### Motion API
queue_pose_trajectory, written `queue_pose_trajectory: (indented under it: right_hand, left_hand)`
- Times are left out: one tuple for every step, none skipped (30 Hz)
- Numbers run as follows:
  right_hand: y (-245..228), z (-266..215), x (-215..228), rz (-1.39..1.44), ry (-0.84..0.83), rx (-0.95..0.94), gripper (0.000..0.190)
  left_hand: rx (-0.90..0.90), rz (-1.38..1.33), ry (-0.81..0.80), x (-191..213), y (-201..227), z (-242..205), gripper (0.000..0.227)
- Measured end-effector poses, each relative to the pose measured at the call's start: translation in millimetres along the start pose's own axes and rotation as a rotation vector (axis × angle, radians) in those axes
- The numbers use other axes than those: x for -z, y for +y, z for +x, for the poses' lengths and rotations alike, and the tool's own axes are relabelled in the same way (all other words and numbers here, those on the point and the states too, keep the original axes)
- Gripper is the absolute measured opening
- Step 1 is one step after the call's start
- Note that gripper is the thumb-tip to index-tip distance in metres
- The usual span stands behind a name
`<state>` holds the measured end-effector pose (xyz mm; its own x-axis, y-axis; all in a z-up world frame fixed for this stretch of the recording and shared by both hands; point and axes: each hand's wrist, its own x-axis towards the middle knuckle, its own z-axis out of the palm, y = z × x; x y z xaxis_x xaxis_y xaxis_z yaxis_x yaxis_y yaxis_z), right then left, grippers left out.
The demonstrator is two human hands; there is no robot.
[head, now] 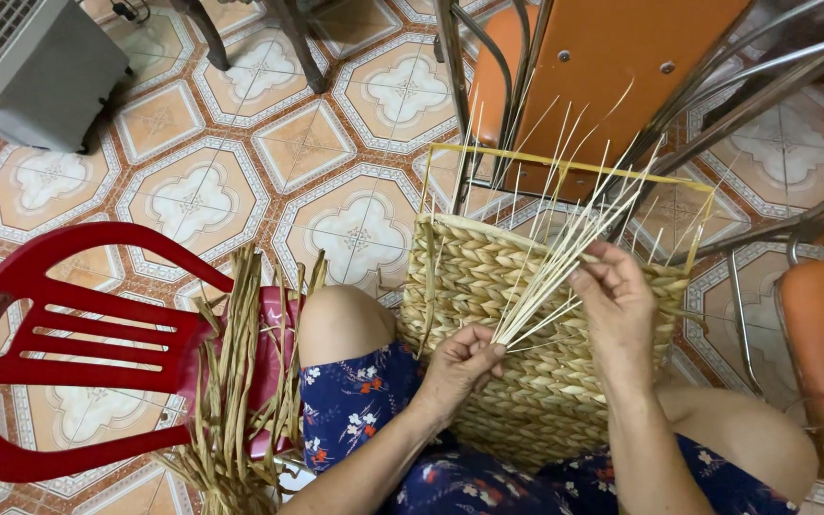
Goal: The individual is weaving a large basket using dried plant fibers over a pre-constructed metal frame.
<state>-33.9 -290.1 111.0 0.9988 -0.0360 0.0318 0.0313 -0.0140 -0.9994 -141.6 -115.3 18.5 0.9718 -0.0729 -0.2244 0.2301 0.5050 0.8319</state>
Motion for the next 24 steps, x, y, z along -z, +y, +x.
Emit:
queue_pose_trajectory:
  right_hand:
    - [3,1,1,0.000,-0.001,0.002,0.035]
    - [7,1,2,-0.008,-0.010,-0.034,0.030]
    - [11,1,4,-0.017,-0.020,-0.069,0.025]
    - [6,0,2,-0.018,-0.020,-0.070,0.025]
    - [0,0,0,0.042,-0.020,-0.063,0.027]
    - [-6,0,-3,0.101,-0.020,-0.054,0.029]
    - [-7,0,-3,0.101,-0.020,-0.053,0.029]
    - [-8,-1,-3,0.063,-0.020,-0.101,0.027]
    - [-9,-1,-3,0.026,-0.020,-0.150,0.026]
    - [-2,-1,0,0.025,-0.020,-0.150,0.026]
    - [5,0,4,0.004,-0.052,-0.144,0.015]
    - [13,1,8,-0.018,-0.084,-0.137,0.007]
    - [9,3,10,-0.018,-0.085,-0.137,0.007]
    - [5,6,12,0.025,-0.022,-0.105,0.004]
    - [1,8,14,0.069,0.040,-0.073,0.004]
    - [-9,16,26,0.068,0.038,-0.073,0.004]
    - [-19,24,38,0.182,0.114,-0.022,0.008]
    - [-29,32,51,0.296,0.190,0.029,0.011]
    - [-33,38,70,0.293,0.189,0.029,0.011]
    - [-37,45,89,0.299,0.200,0.123,0.011]
    - [-42,51,109,0.306,0.209,0.218,0.014]
    - [-19,69,140,0.301,0.209,0.219,0.014]
    - [3,87,170,0.354,0.205,0.231,0.025]
    - [25,105,200,0.410,0.198,0.242,0.036]
  left_hand:
    - [-0.002,0.000,0.000,0,1,1,0.007]
    - [0.001,0.007,0.003,0,1,0,0.006]
    - [0.004,0.013,0.005,0,1,0,0.006]
    - [0.004,0.012,0.006,0,1,0,0.006]
    - [0.000,0.012,0.001,0,1,0,0.006]
    - [-0.007,0.012,-0.004,0,1,1,0.006]
    - [-0.008,0.011,-0.005,0,1,1,0.006]
    - [-0.005,0.019,0.001,0,1,0,0.006]
    - [-0.003,0.026,0.007,0,2,0,0.006]
    - [-0.003,0.026,0.007,1,-1,1,0.006]
    - [-0.013,-0.006,0.003,2,-3,1,0.006]
    - [-0.023,-0.038,0.000,3,-5,1,0.006]
    - [-0.023,-0.038,0.000,4,-7,1,0.006]
    - [-0.025,-0.048,0.002,4,-8,1,0.006]
    - [-0.028,-0.057,0.004,5,-9,2,0.006]
    - [-0.030,-0.058,0.005,8,-12,3,0.006]
    - [-0.007,0.016,0.046,10,-15,4,0.006]
    - [0.017,0.088,0.086,12,-19,4,0.006]
    - [0.017,0.086,0.086,22,-31,6,0.006]
    - [0.002,0.189,0.085,31,-44,9,0.008]
    - [-0.015,0.292,0.084,40,-56,13,0.009]
    - [-0.015,0.287,0.081,39,-66,14,0.009]
    - [0.057,0.283,0.038,39,-75,15,0.013]
    - [0.127,0.278,-0.002,39,-85,16,0.016]
